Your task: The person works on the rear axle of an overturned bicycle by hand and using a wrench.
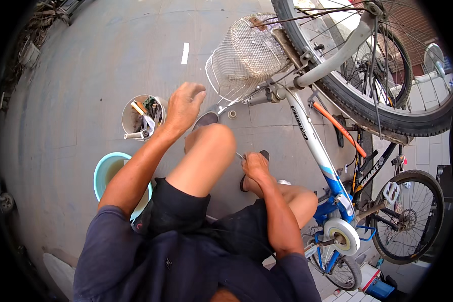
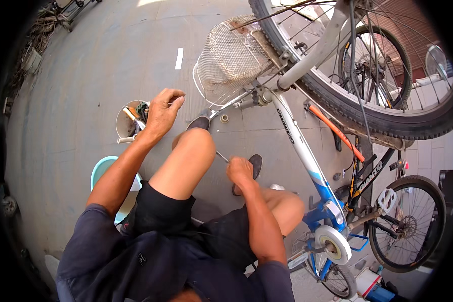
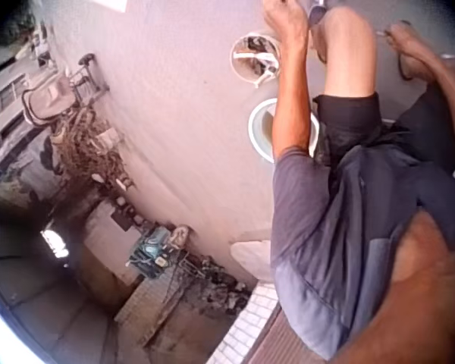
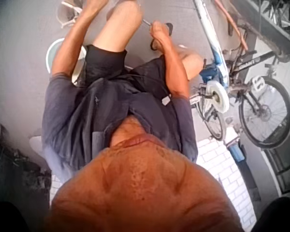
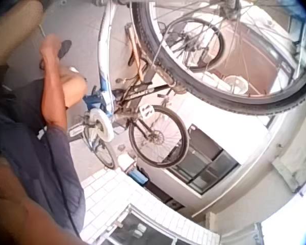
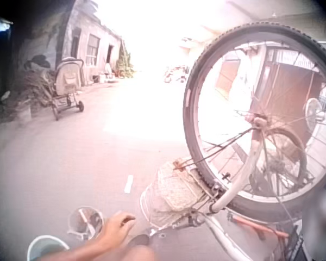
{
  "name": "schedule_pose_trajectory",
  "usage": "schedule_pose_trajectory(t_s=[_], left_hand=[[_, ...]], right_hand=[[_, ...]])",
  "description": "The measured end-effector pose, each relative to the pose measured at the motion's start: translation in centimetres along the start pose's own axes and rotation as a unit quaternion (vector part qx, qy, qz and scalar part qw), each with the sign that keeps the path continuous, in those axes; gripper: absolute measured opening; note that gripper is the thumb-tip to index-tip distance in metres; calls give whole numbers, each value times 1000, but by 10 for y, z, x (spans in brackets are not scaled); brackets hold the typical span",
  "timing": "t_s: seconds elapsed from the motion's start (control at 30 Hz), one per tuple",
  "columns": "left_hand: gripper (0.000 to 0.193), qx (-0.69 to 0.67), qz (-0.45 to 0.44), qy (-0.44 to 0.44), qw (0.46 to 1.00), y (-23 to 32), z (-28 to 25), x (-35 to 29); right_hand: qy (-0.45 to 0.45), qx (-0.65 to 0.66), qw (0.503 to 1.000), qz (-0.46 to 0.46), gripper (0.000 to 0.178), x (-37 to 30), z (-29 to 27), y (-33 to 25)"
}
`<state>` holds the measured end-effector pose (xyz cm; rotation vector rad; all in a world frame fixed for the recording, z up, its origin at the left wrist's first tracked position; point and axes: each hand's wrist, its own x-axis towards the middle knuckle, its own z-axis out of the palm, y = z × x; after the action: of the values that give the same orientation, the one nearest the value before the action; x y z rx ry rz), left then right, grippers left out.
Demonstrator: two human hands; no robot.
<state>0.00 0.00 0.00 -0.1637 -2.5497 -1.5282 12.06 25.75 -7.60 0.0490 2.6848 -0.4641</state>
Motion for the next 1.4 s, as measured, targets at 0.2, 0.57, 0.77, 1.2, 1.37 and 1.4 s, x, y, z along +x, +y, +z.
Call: schedule_pose_trajectory(t_s=[0.2, 0.57, 0.77, 1.2, 1.37, 1.4], left_hand=[[22, 151, -219, -216, 939, -171, 6, -96], [37, 131, -376, -243, 884, -301, 81, -175], [29, 185, -441, -159, 863, -318, 114, -132], [31, 262, -487, -184, 813, -347, 148, -97], [26, 272, -445, -188, 832, -353, 149, -95], [25, 271, -440, -186, 835, -350, 150, -92]], right_hand=[[-132, -28, 991, 13, 17, -17, 49, 14], [-158, 87, 982, 58, 28, -16, 30, 13], [-188, 93, 976, 62, 26, -18, 0, -3], [-212, 109, 968, 82, 22, -17, -18, -10], [-210, 111, 968, 75, 21, -10, -22, -17], [-207, 108, 970, 73, 21, -9, -22, -18]])
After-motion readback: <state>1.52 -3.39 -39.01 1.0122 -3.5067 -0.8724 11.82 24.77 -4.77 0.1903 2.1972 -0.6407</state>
